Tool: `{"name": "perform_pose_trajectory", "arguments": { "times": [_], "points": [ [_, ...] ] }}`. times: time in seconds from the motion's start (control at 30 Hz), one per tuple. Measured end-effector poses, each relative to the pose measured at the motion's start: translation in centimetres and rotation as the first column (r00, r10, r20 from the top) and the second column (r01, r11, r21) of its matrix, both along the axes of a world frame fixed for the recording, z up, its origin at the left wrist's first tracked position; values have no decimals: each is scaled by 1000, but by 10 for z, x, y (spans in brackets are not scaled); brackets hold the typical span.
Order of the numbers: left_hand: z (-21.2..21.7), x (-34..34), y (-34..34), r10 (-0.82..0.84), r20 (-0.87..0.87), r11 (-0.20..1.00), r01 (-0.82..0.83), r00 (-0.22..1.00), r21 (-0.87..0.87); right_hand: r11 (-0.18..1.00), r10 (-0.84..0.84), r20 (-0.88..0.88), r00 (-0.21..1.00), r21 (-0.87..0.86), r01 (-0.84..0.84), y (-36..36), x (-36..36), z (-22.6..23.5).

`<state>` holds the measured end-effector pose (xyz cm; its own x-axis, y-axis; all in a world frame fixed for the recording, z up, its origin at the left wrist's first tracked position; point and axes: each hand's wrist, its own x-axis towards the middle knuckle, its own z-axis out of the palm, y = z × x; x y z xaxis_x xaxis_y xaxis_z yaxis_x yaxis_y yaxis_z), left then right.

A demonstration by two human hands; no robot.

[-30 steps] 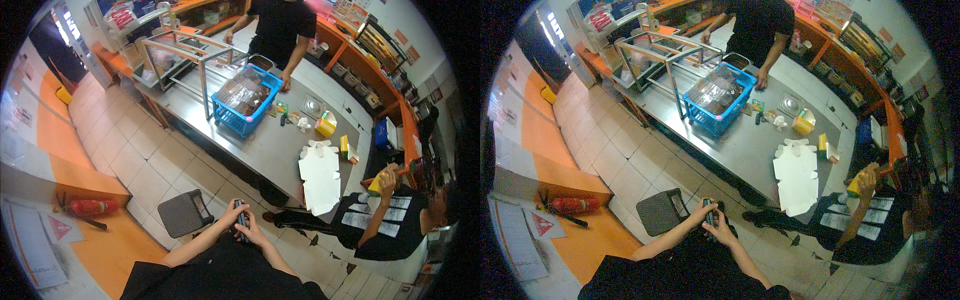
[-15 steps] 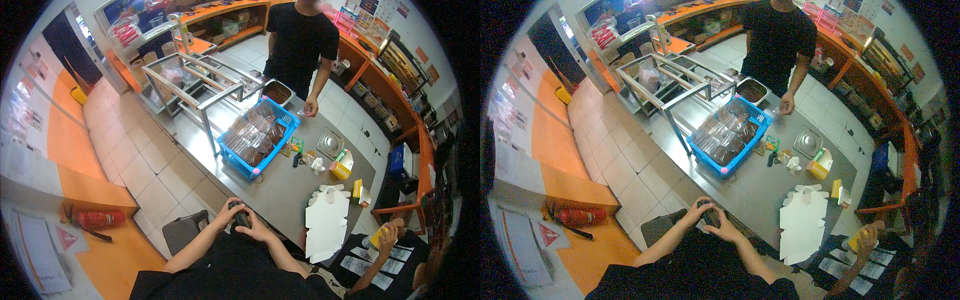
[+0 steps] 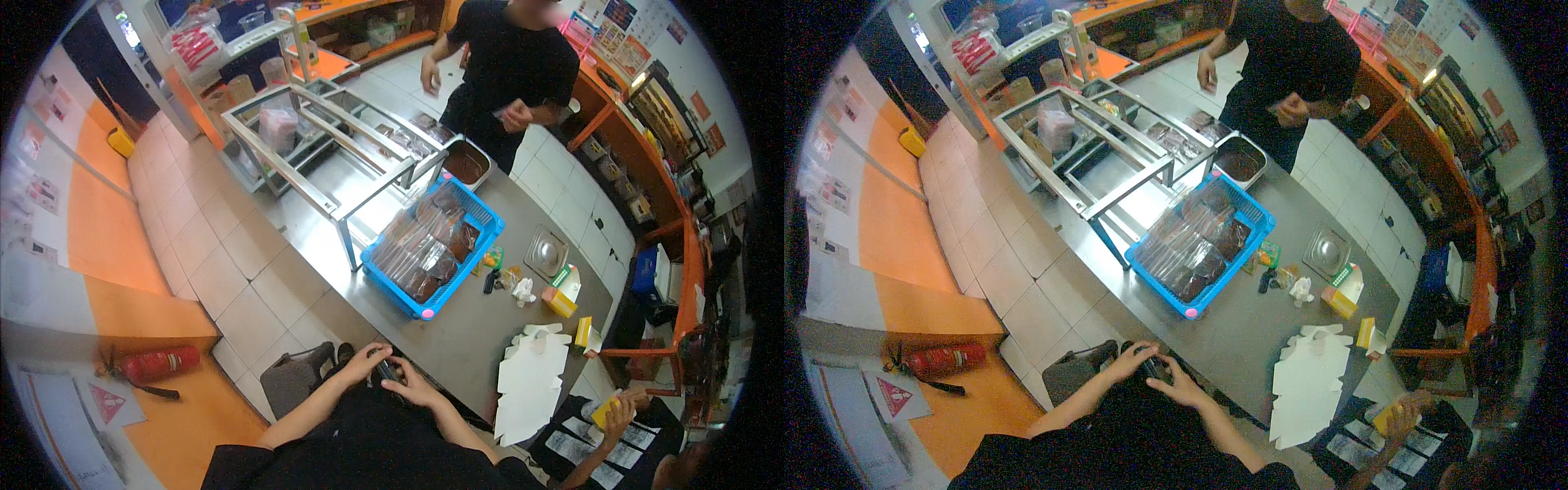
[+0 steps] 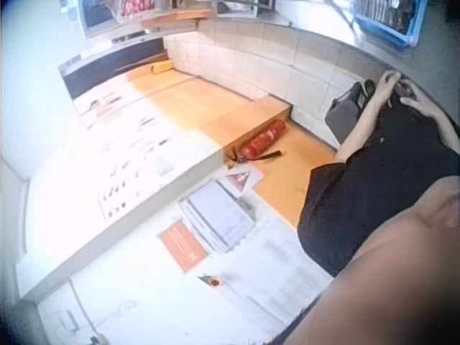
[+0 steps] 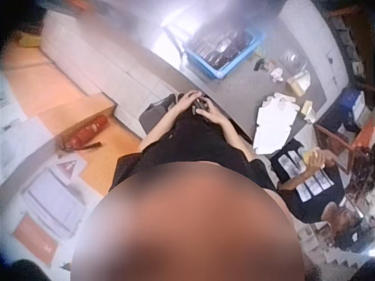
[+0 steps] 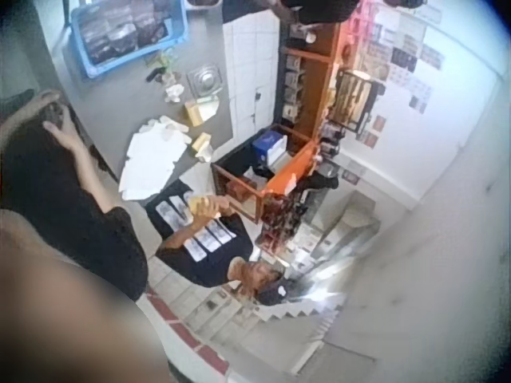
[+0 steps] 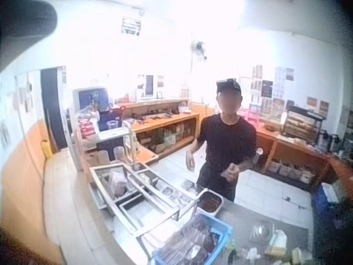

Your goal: The person assembles small paper food boxes by folding flat cardboard pieces into box shapes. They repeatedly pick up flat pieces, fold the sides, and tuck flaps to form the box structure. The person stacks the finished boxes on the counter.

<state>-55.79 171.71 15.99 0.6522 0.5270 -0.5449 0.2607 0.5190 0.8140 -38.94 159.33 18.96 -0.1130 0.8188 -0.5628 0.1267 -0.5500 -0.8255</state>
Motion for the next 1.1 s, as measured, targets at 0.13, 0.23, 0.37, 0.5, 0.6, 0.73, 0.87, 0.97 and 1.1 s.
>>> {"name": "perform_pose_trajectory", "arguments": {
  "times": [0.13, 0.23, 0.37, 0.5, 0.6, 0.73, 0.87, 0.97, 1.1],
  "points": [
    [5, -17, 21, -26, -76, 999, 28, 997, 26, 996, -81, -77, 994, 32, 84, 11, -19, -10],
    [1, -26, 35, -35, -28, 997, 37, 999, 62, 995, -90, -90, 992, 27, 93, 25, -31, -20],
    [-9, -32, 51, -51, -23, 994, 54, 998, 98, 986, -167, -159, 973, -4, 168, 40, -39, -29],
    [1, -36, 59, -99, -75, 988, 107, 992, 109, 986, -154, -260, 953, 16, 164, 49, -40, -28],
    [14, -35, 69, -157, -11, 970, 156, 988, 186, 988, -148, -217, 965, 6, 153, 53, -43, -25],
    [17, -41, 75, -197, 54, 957, 179, 979, 228, 969, -197, -117, 973, 129, 211, 46, -49, -18],
    [-10, -83, 85, -29, 0, 995, 29, 1000, 99, 900, -419, -146, 896, 60, 431, 21, -48, -11],
    [-50, -153, 90, 31, -195, 961, 25, 980, 277, 804, -589, -17, 808, 91, 588, -5, -36, -6],
    [-122, -273, 79, 156, -414, 953, -27, 897, 301, 688, -725, 288, 626, 258, 678, -15, -15, -5]
  ]
}}
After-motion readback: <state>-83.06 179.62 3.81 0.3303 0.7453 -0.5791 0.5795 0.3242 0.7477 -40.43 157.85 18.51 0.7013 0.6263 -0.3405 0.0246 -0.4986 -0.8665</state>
